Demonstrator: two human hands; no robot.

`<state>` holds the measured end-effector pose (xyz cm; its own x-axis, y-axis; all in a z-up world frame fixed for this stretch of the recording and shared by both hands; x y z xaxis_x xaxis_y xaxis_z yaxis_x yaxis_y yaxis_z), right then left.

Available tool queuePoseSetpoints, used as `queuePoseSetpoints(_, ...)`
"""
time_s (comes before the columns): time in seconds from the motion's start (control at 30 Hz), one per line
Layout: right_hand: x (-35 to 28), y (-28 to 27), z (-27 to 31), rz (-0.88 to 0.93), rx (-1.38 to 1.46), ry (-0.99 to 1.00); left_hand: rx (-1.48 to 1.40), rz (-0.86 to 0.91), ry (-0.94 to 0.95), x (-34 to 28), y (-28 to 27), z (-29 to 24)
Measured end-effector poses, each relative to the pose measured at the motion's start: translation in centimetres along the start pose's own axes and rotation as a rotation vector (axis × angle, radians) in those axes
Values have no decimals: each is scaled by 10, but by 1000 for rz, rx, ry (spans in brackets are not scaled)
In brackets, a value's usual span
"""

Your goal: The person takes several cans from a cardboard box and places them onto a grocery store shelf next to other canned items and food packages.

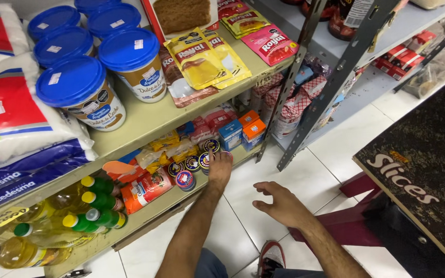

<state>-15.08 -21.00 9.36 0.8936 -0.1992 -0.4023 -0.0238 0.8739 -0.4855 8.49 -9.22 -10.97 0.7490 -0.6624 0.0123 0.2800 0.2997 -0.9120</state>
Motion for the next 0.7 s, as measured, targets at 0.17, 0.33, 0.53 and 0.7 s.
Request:
queuePoseSetpoints(0.17, 1, 2, -1, 38, -5, -8, -419, -207, -217, 2, -59, 25)
queuePoseSetpoints(0.33, 3, 3, -3, 19, 13, -22, -722, -215, -457, 35, -82, 61)
queuePoseSetpoints(0.53, -5, -3, 12, 72, 6, 38, -792, -129, -215, 85, -16, 52)
queuePoseSetpoints(0.7, -1, 4, -1, 77, -25, -31, -861, -295, -274, 71, -28, 52)
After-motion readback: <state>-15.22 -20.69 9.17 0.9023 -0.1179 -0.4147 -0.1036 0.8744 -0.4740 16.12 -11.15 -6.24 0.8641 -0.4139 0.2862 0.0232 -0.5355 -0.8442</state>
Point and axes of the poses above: each hand's wrist, its own x-axis towards the middle knuckle, its own y-axis out of the palm, z = x × y, the point moved 2 cm from there along x, towards the middle knuckle, and after that the axes turned 7 degrees about x, right-handed, at the moved point
